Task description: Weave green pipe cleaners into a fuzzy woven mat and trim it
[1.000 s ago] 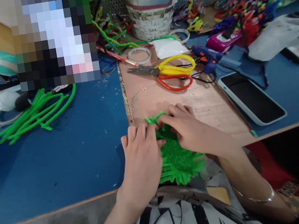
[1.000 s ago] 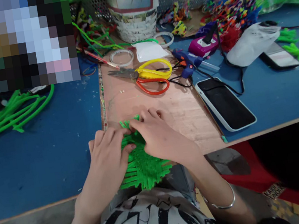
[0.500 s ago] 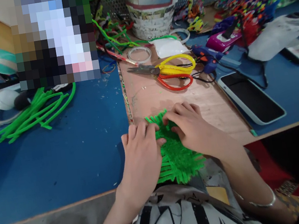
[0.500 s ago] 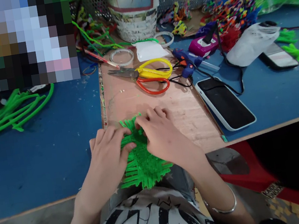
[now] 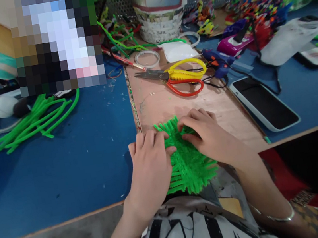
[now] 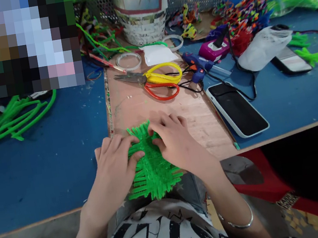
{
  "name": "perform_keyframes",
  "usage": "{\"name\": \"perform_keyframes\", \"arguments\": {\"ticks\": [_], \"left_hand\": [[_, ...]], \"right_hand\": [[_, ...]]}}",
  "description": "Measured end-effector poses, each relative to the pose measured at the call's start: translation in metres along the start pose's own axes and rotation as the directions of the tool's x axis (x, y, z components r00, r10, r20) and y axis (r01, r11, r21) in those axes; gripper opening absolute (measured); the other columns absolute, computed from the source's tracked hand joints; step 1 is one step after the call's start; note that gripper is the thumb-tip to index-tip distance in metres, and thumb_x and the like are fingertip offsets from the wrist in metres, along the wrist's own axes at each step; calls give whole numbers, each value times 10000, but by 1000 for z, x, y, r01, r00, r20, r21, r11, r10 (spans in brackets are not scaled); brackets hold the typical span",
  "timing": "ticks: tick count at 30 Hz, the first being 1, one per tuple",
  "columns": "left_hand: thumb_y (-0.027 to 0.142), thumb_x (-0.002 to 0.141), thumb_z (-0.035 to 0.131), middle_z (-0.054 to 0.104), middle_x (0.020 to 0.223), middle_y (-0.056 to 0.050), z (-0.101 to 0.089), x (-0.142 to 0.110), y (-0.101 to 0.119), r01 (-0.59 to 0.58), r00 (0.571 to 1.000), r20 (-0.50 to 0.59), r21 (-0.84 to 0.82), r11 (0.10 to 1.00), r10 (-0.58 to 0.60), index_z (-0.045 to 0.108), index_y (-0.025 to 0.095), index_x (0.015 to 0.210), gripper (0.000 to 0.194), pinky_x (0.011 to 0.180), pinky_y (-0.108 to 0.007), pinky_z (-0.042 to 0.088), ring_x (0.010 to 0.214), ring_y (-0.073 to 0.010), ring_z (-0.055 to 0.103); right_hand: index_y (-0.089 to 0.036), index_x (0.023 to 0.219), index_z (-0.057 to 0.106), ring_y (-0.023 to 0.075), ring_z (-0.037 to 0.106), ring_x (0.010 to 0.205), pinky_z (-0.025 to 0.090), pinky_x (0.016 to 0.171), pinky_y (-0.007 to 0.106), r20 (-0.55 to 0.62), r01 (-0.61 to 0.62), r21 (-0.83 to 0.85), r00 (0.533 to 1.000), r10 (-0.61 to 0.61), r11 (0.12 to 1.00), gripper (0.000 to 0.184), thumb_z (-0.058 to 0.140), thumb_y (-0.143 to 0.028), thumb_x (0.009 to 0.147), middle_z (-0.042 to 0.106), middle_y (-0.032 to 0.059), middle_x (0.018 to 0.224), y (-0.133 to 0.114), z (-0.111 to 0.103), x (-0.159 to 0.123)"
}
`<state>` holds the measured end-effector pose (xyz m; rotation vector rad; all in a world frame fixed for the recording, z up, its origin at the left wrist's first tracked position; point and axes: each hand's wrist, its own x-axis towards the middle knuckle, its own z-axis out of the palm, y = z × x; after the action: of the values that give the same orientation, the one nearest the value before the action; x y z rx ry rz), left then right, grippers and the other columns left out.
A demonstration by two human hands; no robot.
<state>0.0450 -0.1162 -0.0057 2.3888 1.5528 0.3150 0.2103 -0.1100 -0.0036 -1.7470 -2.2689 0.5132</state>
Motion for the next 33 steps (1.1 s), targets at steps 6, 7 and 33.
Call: {"name": "perform_keyframes", "arguments": {"ticks": [6, 7, 33], "left_hand": [[227, 867, 527, 576, 967, -50, 0, 0, 1, 9, 1000, 7, 0, 1000, -9, 533, 194, 994, 131, 719, -388, 342, 904, -243, 447], [227, 868, 526, 576, 965, -50, 0, -1, 1, 10, 1000, 11, 1, 1000, -10, 532, 193, 998, 134, 721, -390, 344, 904, -244, 448], [262, 849, 560, 565, 1048, -54, -1, -5, 0, 76, 996, -39, -23, 997, -77, 480, 206, 1070, 242, 763, -399, 381, 947, -247, 454]], "right_hand": [[-200, 908, 549, 245, 466, 958, 355, 828, 420, 75, 30, -66, 997, -25, 997, 171, 451, -101, 808, 527, 83, 1018, -2, -7, 4], [-197, 898, 548, 245, 465, 957, 357, 827, 420, 83, 39, -70, 996, -34, 997, 170, 449, -96, 804, 525, 83, 1014, -2, -7, 5], [-218, 1087, 572, 246, 444, 1019, 347, 911, 448, 43, 150, -45, 988, -148, 988, 413, 425, -28, 751, 487, 96, 1083, 1, -1, 4]]}}
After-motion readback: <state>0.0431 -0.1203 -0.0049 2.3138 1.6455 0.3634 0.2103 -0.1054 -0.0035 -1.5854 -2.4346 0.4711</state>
